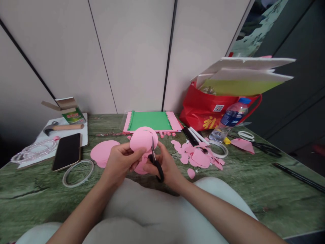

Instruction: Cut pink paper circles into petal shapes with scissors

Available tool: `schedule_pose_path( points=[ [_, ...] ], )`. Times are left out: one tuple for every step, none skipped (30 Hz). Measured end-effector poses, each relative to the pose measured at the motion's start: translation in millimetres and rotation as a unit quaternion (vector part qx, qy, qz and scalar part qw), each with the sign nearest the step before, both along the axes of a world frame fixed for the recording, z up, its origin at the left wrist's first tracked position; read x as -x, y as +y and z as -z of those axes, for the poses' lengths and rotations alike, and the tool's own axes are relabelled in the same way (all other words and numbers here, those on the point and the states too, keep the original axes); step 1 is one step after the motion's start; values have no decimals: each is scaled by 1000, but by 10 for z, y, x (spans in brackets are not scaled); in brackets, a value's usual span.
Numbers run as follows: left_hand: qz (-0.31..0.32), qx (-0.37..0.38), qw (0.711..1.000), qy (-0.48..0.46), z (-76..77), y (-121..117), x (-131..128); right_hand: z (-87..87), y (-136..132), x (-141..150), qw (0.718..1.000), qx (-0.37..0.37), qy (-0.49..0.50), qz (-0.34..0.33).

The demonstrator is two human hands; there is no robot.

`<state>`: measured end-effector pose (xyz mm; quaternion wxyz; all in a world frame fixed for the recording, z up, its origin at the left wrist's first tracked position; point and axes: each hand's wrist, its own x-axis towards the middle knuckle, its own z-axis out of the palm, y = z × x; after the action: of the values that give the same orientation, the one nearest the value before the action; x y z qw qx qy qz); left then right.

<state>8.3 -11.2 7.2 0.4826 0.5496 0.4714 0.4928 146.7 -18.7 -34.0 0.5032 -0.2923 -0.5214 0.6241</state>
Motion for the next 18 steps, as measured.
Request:
schedule_pose_path(
  points=[
    [-1, 1, 1000, -4, 0, 0, -3, -4, -1, 1, 1000, -1, 2, -2],
    [-1, 1, 1000, -7, -1, 1, -6, -10, -1, 1, 1000, -2, 2, -3],
    [-1, 0, 1000, -10, -1, 3, -9, -17, -2, 0, 1000, -2, 1, -3],
    [0, -1, 1000, -12, -1, 4, -12, -25, -3, -2, 1000, -1, -2, -2],
    [1, -1, 1000, -14, -1, 5, -13, -33, -4, -4, 1000, 0, -7, -1],
    [1, -1, 1000, -17, -1, 5, -14, -41, -5, -8, 1000, 0, -14, 1],
    [1, -1, 1000, -19, -1, 4, -13, -47, -7, -12, 1000, 1, -20, 3],
    [0, 0, 1000, -21, -1, 3, -10, -53, -8, -16, 1000, 2, -27, 6],
    [-1, 0, 1000, -23, 0, 1, -7, -57, -10, -19, 999, 4, -32, 9],
    [0, -1, 1000, -26, 1, -1, -3, -61, -12, -20, 999, 5, -38, 12],
    [1, -2, 1000, -28, 2, -3, 1, -63, -13, -21, 999, 5, -44, 13],
    [3, -4, 1000, -29, 4, -4, 5, -64, -13, -20, 999, 4, -50, 13],
    [5, -6, 999, -31, 4, -5, 8, -64, -12, -18, 998, 1, -57, 14],
    [5, -9, 999, -33, 4, -6, 9, -63, -11, -16, 998, -3, -64, 16],
    [2, -10, 999, -36, 1, -7, 9, -60, -8, -14, 997, -6, -69, 18],
    [-2, -12, 999, -40, -4, -7, 8, -54, -5, -12, 997, -10, -72, 19],
    [-8, -13, 999, -47, -11, -8, 4, -46, -1, -11, 997, -12, -71, 19],
    [-13, -14, 998, -55, -20, -9, 0, -36, 2, -10, 997, -13, -68, 17]
  ],
)
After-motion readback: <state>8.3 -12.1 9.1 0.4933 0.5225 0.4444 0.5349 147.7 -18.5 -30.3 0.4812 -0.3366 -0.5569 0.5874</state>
